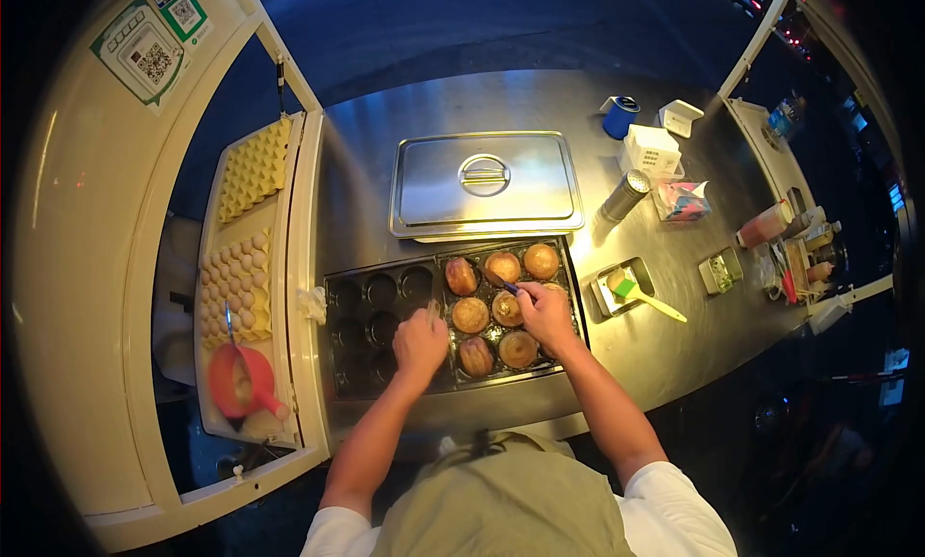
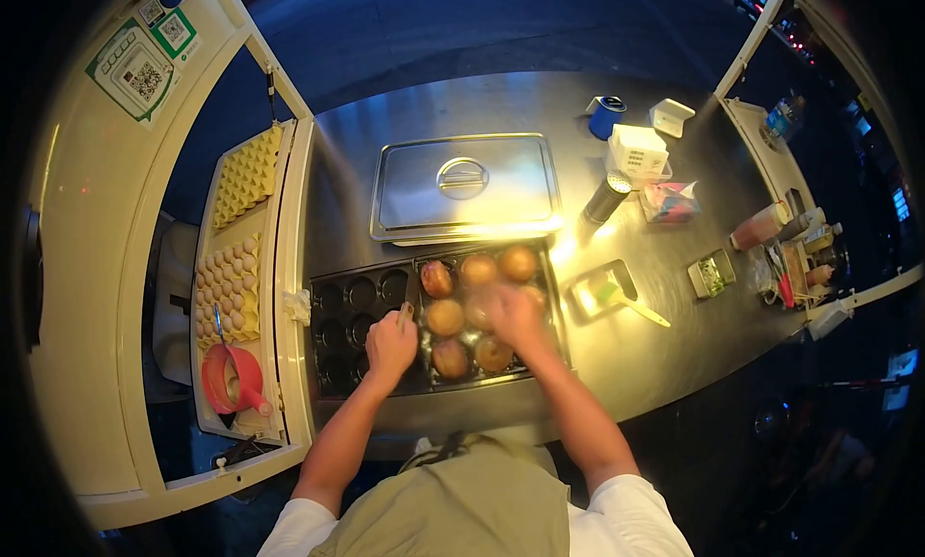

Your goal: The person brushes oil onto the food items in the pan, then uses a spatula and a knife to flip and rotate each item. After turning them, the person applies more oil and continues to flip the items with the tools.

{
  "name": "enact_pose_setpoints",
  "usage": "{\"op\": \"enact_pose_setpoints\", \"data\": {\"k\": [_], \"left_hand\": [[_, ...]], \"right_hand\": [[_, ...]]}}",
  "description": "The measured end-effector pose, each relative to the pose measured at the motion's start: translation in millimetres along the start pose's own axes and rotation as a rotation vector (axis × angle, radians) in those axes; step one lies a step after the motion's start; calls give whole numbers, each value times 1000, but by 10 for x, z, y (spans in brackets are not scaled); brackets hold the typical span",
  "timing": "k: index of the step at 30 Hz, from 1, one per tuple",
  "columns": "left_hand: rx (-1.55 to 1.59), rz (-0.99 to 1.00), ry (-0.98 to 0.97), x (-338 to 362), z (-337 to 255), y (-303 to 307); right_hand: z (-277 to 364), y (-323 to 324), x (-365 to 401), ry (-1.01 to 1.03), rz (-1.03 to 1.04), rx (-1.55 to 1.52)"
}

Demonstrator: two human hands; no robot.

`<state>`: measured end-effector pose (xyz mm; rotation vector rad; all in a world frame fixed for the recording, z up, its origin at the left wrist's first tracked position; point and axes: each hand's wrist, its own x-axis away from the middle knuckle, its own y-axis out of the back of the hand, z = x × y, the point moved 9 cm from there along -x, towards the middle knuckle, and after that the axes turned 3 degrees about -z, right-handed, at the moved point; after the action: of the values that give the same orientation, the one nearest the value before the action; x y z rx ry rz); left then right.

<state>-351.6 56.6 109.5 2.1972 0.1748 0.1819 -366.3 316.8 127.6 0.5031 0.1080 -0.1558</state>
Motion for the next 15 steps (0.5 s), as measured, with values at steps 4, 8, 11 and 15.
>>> {"op": "enact_pose_setpoints", "data": {"k": [4,8,11,15], "left_hand": [[9,-15,-39,-47,-15,-93],[2,11,-64,2,-47,-80],[-2,0,-72,46,-73,-10],[77,-66,-33,109,-110,190]], "right_hand": [[-129,-159,9,20,9,45],[-142,-117,62,22,6,37],[-410,-101,91,-77,33,164],[-144,335,61,71,-138,183]]}}
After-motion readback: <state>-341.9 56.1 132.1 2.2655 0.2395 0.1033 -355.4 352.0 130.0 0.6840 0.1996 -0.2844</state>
